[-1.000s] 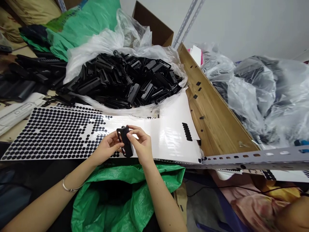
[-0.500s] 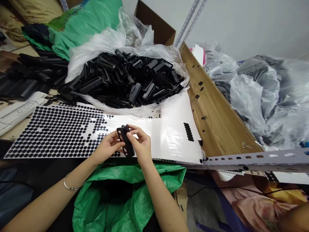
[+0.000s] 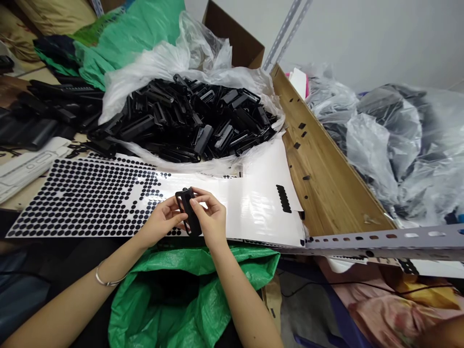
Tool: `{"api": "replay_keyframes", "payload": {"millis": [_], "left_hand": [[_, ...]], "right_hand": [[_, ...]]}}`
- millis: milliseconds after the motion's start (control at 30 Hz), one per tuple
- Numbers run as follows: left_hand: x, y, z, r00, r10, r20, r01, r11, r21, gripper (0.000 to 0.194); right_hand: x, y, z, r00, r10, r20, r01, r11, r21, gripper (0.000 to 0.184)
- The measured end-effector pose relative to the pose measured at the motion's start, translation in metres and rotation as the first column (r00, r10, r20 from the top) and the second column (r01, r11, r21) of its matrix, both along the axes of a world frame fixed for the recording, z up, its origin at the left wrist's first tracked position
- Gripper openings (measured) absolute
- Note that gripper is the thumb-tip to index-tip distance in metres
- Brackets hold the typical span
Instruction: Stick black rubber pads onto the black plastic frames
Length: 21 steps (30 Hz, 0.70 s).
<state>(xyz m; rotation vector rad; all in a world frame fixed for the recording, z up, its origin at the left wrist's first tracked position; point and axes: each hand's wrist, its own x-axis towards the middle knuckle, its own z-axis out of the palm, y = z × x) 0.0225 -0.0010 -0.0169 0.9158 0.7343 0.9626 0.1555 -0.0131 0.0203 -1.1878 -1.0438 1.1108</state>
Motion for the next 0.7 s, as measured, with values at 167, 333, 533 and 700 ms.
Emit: {"api": "replay_keyframes", "payload": {"millis": [167, 333, 533, 700], "left_hand": [[0.0002, -0.0004, 0.0002, 1.000, 0.011, -0.004, -0.012, 1.000, -0.019, 0.039], [0.0002, 0.0000, 0.0008, 1.000, 0.006, 0.005, -0.006, 1.000, -0.011, 0.035], [-0.0012, -0.0001, -0.0011, 1.000, -0.007, 0.001, 0.007, 1.000, 0.006, 0.031], [-0.0015, 0.0004, -0.0009, 1.000, -0.009, -0.008, 0.009, 1.000, 0.006, 0.030]], "right_hand": [[-0.0024, -0.0009, 0.0001, 0.999, -0.018, 0.029, 0.018, 1.000, 0.003, 0.016], [-0.0032, -0.0015, 0.0002, 0.999, -0.028, 0.039, 0.027, 1.000, 0.012, 0.016], [-0.0034, -0.0008, -0.0015, 0.999, -0.038, 0.023, 0.038, 0.999, 0.018, 0.015], [-0.0048, -0.0017, -0.0013, 0.999, -0.044, 0.008, 0.044, 0.999, 0.018, 0.016]]}}
